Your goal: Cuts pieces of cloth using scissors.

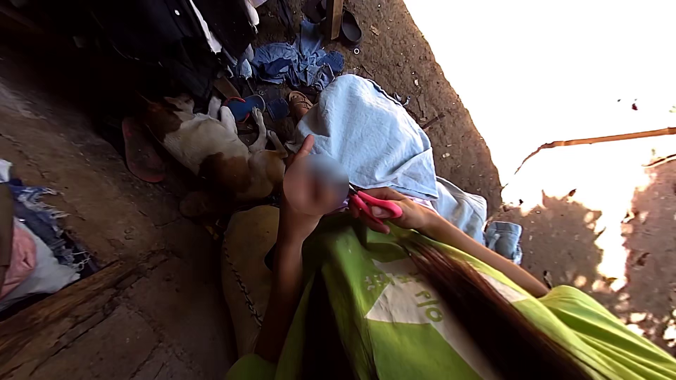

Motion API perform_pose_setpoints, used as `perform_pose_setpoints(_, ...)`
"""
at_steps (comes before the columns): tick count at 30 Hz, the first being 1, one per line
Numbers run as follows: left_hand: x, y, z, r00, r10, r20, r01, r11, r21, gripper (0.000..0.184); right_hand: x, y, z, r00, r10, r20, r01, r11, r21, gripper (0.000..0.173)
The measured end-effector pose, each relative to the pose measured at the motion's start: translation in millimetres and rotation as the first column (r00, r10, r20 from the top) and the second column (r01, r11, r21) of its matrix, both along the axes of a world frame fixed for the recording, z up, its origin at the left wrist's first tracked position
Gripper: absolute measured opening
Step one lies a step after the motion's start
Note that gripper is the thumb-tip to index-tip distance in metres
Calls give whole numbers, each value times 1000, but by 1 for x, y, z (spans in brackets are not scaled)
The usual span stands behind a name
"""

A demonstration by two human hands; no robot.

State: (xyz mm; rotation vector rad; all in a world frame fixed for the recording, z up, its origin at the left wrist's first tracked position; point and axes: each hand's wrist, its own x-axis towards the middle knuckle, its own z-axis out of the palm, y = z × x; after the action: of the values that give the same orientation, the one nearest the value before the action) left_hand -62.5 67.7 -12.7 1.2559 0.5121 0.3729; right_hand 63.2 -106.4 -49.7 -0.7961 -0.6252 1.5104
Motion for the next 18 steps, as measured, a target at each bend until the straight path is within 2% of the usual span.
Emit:
perform_pose_setpoints(9,0,0,0,1000,3,16,-3,1000,-7,94,-2,2,0,1000,-11,10,11,1000,20,34)
perform_pose_setpoints(15,4,-4,-4,995,98,15,-99,995,23,69,-2,1,7,994,-19,108,22,999,-33,26)
perform_pose_setpoints(18,3,-3,-3,997,82,11,-82,996,37,73,-1,-1,9,992,-10,129,16,999,-50,25)
